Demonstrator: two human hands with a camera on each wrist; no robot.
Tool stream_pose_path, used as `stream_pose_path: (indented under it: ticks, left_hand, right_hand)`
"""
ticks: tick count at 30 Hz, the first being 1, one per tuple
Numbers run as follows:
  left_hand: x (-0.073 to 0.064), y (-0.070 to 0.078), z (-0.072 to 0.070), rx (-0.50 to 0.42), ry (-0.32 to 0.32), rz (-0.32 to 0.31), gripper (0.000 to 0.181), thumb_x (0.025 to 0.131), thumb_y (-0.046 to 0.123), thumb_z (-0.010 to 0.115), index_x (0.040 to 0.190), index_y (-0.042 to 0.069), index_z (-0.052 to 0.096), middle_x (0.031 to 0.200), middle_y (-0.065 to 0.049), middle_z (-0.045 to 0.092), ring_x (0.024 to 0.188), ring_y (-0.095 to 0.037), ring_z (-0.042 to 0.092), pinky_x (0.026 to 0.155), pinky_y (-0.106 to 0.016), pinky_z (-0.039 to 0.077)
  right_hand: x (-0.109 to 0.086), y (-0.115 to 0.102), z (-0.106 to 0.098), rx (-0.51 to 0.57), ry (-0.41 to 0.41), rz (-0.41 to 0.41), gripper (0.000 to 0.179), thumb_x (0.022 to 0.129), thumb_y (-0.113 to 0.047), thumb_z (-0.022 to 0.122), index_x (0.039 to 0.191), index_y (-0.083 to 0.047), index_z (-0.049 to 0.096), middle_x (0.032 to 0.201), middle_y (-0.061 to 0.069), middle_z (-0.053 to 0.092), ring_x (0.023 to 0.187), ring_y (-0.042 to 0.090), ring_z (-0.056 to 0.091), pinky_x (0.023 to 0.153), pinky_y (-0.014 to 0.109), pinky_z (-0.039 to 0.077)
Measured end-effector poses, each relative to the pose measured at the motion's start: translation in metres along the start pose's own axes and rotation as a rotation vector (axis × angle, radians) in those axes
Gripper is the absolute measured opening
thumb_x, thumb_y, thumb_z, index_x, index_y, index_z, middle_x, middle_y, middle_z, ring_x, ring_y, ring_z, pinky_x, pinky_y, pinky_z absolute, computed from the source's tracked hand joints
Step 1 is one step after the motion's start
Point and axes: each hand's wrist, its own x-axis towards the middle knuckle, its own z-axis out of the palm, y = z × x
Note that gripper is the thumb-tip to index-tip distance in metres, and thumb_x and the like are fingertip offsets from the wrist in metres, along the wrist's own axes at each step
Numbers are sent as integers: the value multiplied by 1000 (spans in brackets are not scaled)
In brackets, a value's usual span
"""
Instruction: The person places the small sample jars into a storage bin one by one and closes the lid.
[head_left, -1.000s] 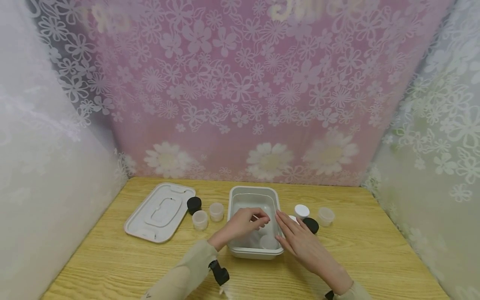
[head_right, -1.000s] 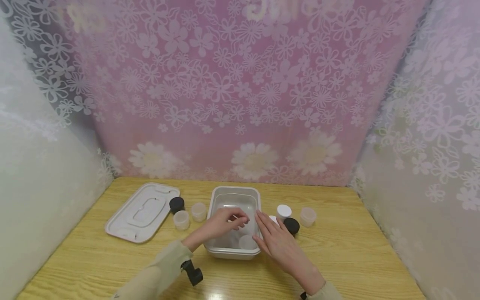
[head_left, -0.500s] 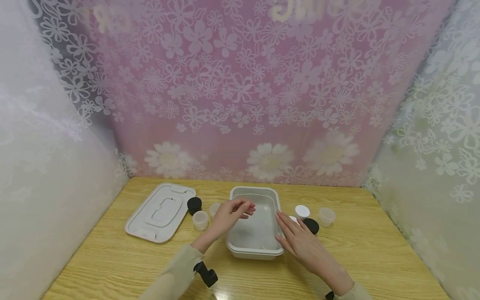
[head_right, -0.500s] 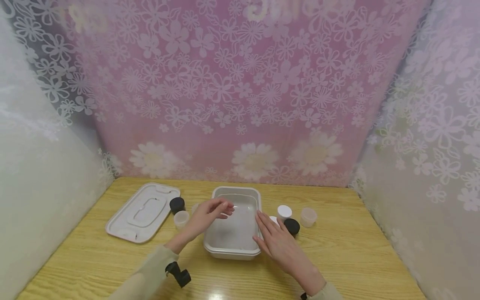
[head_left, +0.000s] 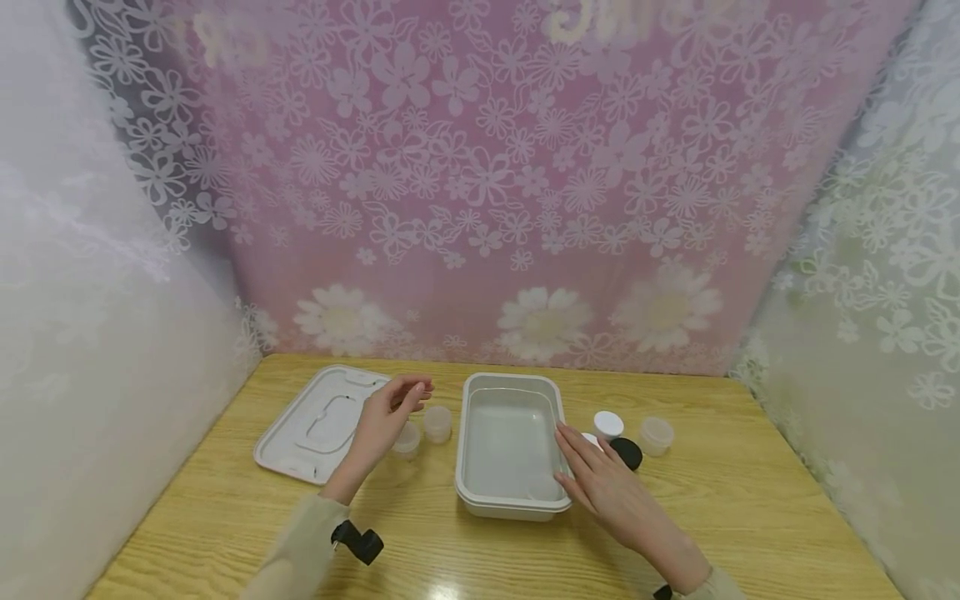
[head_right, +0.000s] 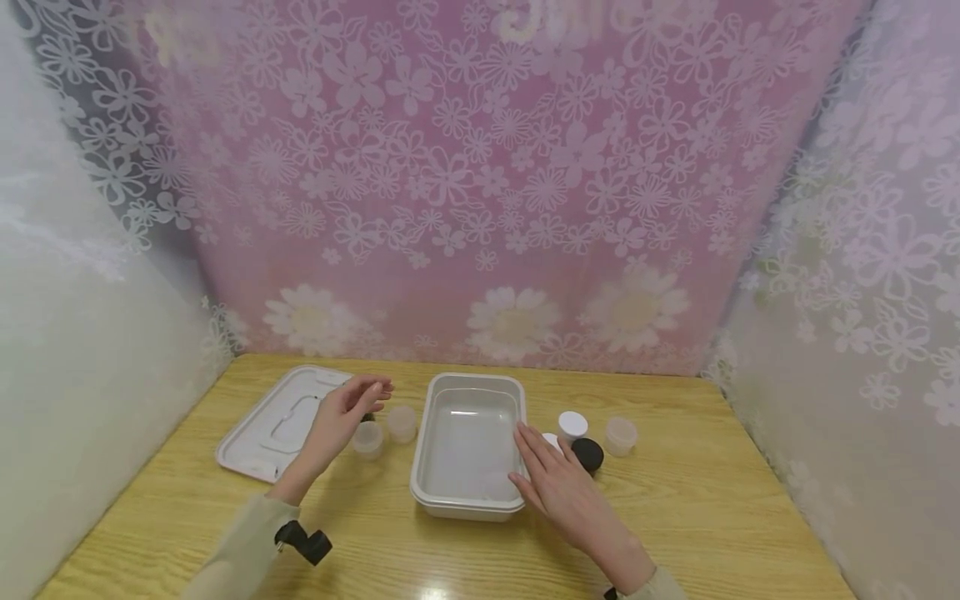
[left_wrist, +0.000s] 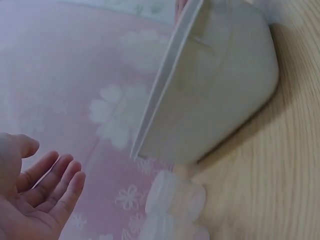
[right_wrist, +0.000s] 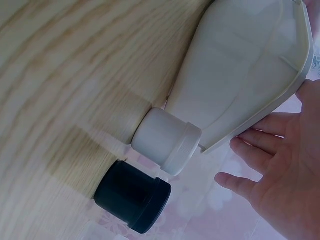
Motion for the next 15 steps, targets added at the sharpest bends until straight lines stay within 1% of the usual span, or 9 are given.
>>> stream_pose_path:
  ticks: [3, 6, 8, 10, 12, 15]
  left_hand:
    - [-5, -6, -9, 63, 42, -1, 28, 104, 27, 60, 126, 11, 67, 122, -11, 71, 108, -26, 69, 89, -34, 59]
    - [-11, -14, -16, 115, 60, 6, 28, 100, 20, 67, 125, 9, 67, 121, -13, 70, 109, -28, 68, 89, -35, 59]
    - [-14, -19, -18, 149, 56, 10, 31, 96, 15, 72, 125, 7, 67, 121, -14, 70, 110, -29, 67, 91, -38, 59]
    - [-16, -24, -20, 176, 38, 2, 36, 91, 11, 77, 125, 5, 66, 121, -17, 69, 112, -31, 66, 94, -43, 57]
    - [-19, -29, -23, 205, 14, -17, 42, 87, 11, 81, 126, 3, 65, 122, -17, 68, 114, -32, 65, 96, -46, 56]
    - [-21, -34, -25, 238, -20, -57, 47, 84, 10, 84, 127, 2, 64, 124, -19, 66, 116, -33, 63, 99, -47, 54]
  right_hand:
    - [0, 0, 0, 3, 0, -1, 63, 102, -33, 61, 151, 3, 44, 156, 16, 45, 141, 30, 47, 109, 60, 40]
    - [-1, 0, 0, 4, -7, 4, 63, 101, -32, 62, 151, 3, 44, 156, 16, 44, 141, 30, 47, 110, 60, 40]
    - [-1, 0, 0, 5, -13, 9, 64, 101, -31, 63, 151, 3, 44, 156, 16, 44, 141, 30, 46, 110, 60, 40]
    - [-1, 0, 0, 3, -18, 14, 64, 101, -32, 62, 151, 3, 44, 156, 15, 44, 141, 29, 46, 110, 60, 39]
    - [0, 0, 0, -2, -17, 13, 63, 102, -33, 61, 151, 2, 44, 156, 15, 44, 141, 29, 46, 110, 60, 39]
    - [0, -1, -1, -5, -15, 15, 62, 103, -35, 58, 152, 1, 43, 156, 14, 45, 141, 28, 46, 111, 58, 38]
